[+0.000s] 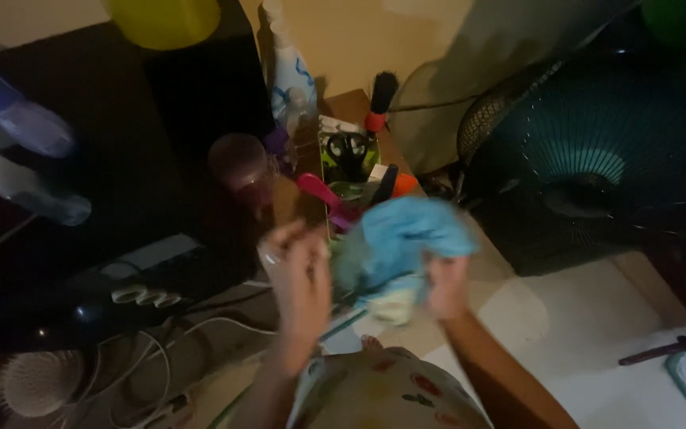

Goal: Clean various objects and surfaces on a desk and surrounding equipment using a cloth.

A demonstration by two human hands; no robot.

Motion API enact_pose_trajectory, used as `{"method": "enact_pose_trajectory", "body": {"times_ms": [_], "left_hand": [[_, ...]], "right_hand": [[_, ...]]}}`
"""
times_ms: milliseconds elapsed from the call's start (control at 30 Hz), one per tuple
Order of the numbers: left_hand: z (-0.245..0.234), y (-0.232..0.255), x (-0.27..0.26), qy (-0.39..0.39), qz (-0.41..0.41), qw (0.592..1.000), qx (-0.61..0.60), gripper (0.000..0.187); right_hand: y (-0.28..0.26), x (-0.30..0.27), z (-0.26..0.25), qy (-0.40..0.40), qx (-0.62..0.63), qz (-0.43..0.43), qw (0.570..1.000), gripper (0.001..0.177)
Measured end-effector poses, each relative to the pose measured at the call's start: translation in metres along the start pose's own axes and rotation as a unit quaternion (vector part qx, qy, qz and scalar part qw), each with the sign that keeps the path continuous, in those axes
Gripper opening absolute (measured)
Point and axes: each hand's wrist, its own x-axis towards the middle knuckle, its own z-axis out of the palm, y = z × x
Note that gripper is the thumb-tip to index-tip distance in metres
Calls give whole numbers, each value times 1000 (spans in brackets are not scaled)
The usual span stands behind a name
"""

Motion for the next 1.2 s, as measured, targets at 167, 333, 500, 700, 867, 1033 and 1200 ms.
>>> {"method": "enact_pose_trajectory", "body": {"times_ms": [167,333,500,700,867,1033,1200], "left_hand": [[17,-26,47,-232,-207,949,-48,45],[37,-27,79,-431,-294,851,49,62],[52,-39,72,-437,-244,860,99,62],[55,-43,70,-422,-262,865,75,66],[61,-56,59,-411,-254,873,61,58],[51,-40,69,-408,-258,872,77,62],[56,-40,71,-414,-257,869,90,62]], "right_hand": [[-44,25,7,-53,-406,-312,857,26],[-17,22,56,-316,-509,-426,678,30],[19,19,39,-345,-584,-302,670,34],[-30,34,3,-155,-521,27,839,18],[22,21,37,-292,-538,-234,755,11],[-16,32,29,-297,-552,-220,747,13],[-16,28,8,-177,-410,-77,891,21]]}}
